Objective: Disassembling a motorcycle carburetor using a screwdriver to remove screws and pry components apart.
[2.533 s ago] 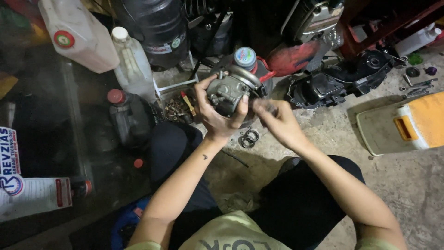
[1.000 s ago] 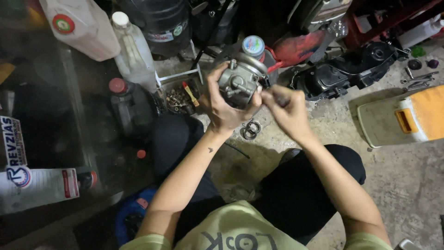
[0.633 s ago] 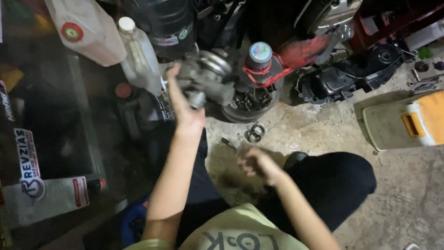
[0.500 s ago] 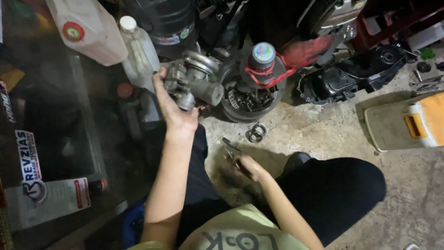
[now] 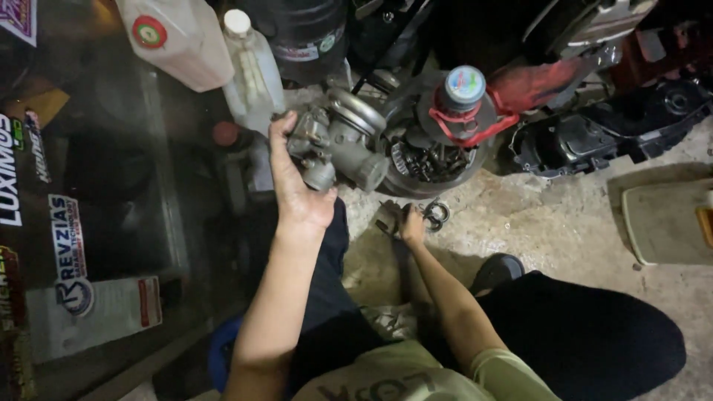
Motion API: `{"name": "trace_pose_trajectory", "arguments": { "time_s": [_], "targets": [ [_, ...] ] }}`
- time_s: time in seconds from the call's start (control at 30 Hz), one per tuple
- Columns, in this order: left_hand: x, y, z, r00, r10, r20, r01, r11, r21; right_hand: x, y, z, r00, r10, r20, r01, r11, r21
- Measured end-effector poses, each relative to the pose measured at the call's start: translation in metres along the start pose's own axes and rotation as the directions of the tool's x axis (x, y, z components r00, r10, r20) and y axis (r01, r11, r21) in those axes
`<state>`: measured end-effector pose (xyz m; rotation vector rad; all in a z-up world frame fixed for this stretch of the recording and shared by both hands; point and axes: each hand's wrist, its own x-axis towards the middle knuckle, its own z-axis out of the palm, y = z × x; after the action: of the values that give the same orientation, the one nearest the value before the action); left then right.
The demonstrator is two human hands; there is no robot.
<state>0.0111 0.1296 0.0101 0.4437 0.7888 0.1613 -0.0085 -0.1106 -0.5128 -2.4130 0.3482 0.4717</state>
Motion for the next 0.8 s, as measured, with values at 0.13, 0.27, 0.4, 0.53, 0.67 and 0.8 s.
{"name": "trace_pose_trajectory", "arguments": {
  "time_s": [0.13,0.27,0.4,0.53,0.67,0.8],
  "targets": [
    [-0.01,-0.002,0.004,1.0,-0.008,-0.02,0.008,0.999,0.035,-0.009,-0.008,-0.01,0.997,-0.007,0.08,0.026,0.971,-0.238],
    [-0.007,-0.006,0.006,0.999,-0.012,-0.035,0.013,0.999,0.052,-0.004,0.01,0.0,0.986,-0.07,0.148,0.118,0.931,-0.344],
    [-0.017,-0.008,0.013,1.0,-0.013,-0.027,0.013,1.0,0.012,-0.049,-0.037,-0.037,0.949,-0.297,0.108,0.313,0.932,-0.181],
    [-0.001,-0.012,0.006,1.0,-0.006,0.002,0.006,1.0,-0.008,-0.063,-0.102,-0.044,0.887,-0.46,0.039,0.461,0.887,-0.026],
    [0.001,-0.012,0.004,1.0,0.008,0.018,-0.008,1.0,-0.014,-0.048,-0.126,-0.028,0.875,-0.483,0.011,0.483,0.875,0.027],
    [-0.004,-0.013,0.007,1.0,0.006,0.011,-0.007,1.0,0.024,-0.041,-0.145,-0.023,0.887,-0.461,0.028,0.461,0.887,0.001]
  ]
}}
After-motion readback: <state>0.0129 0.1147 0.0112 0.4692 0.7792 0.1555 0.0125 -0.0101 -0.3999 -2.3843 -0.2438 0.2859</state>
